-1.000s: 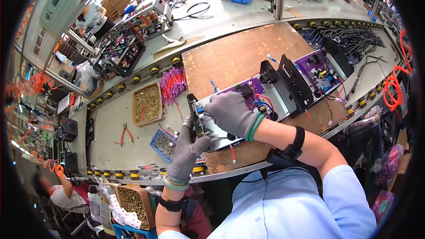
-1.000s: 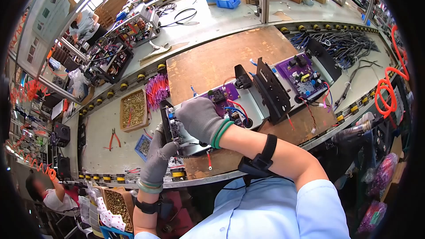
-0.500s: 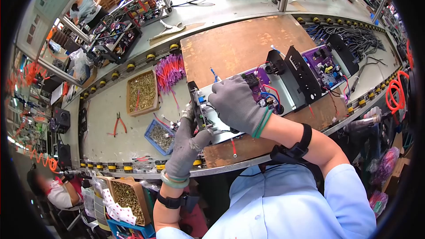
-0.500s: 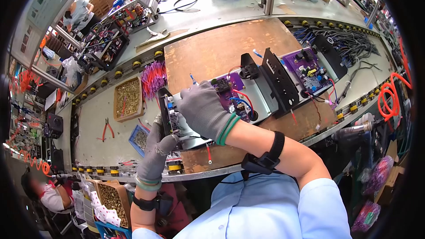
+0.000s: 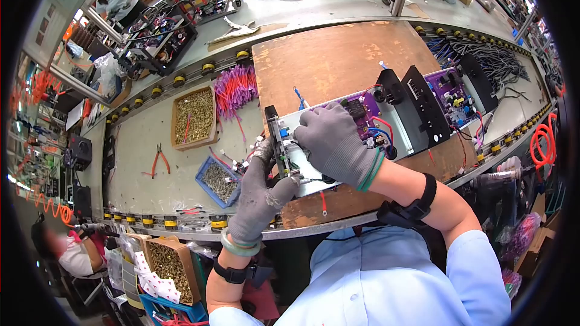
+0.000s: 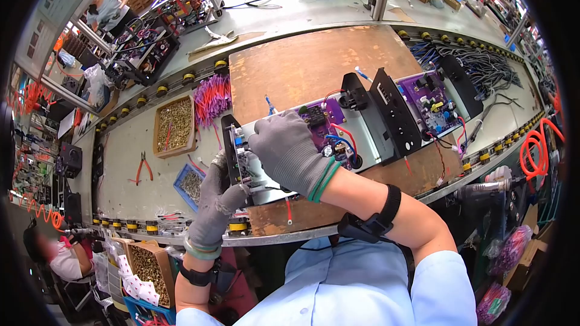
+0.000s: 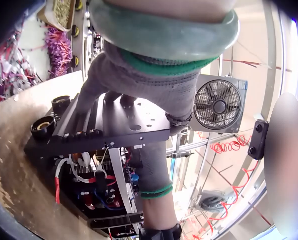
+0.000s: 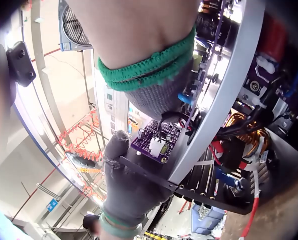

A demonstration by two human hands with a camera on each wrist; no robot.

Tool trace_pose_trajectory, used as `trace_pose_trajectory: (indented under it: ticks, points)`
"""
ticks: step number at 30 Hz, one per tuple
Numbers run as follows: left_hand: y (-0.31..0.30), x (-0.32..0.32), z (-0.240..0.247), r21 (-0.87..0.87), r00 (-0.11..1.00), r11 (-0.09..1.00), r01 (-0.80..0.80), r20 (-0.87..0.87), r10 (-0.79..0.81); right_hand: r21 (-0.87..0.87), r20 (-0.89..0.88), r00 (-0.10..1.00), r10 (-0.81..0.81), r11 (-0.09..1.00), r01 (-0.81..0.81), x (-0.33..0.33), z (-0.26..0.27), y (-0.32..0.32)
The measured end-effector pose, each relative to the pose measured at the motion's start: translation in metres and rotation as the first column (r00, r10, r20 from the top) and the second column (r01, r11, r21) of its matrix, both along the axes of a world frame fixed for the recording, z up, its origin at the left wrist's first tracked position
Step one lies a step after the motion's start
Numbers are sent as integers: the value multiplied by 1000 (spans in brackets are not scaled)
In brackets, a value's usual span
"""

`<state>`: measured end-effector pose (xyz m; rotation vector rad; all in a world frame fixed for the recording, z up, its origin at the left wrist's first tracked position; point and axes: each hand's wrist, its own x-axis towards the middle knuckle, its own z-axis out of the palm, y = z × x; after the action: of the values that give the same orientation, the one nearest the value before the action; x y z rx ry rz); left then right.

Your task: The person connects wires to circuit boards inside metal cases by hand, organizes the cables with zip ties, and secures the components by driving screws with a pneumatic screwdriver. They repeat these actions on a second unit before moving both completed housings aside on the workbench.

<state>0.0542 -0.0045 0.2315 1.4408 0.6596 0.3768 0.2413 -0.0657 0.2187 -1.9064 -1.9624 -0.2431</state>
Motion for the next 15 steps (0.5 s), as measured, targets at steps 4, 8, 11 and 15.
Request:
trace_pose_trajectory:
  ticks: [4, 8, 11, 15]
  points:
    - [1, 0, -6, 63, 1000, 998, -7, 15, 6, 19, 19, 1000, -9, 1000, 8, -1, -7, 2]
    - [-3, 0, -4, 26, 997, 999, -27, 73, 25, 56, 43, 999, 11, 998, -14, -2, -6, 1]
    - [-5, 1, -1, 10, 996, 1000, -23, 88, 22, 105, 29, 999, 28, 994, -31, -2, -5, -1]
    - [-4, 0, -1, -3, 998, 1000, -28, 54, 28, 77, -1, 1000, -23, 997, 23, -6, -8, 0]
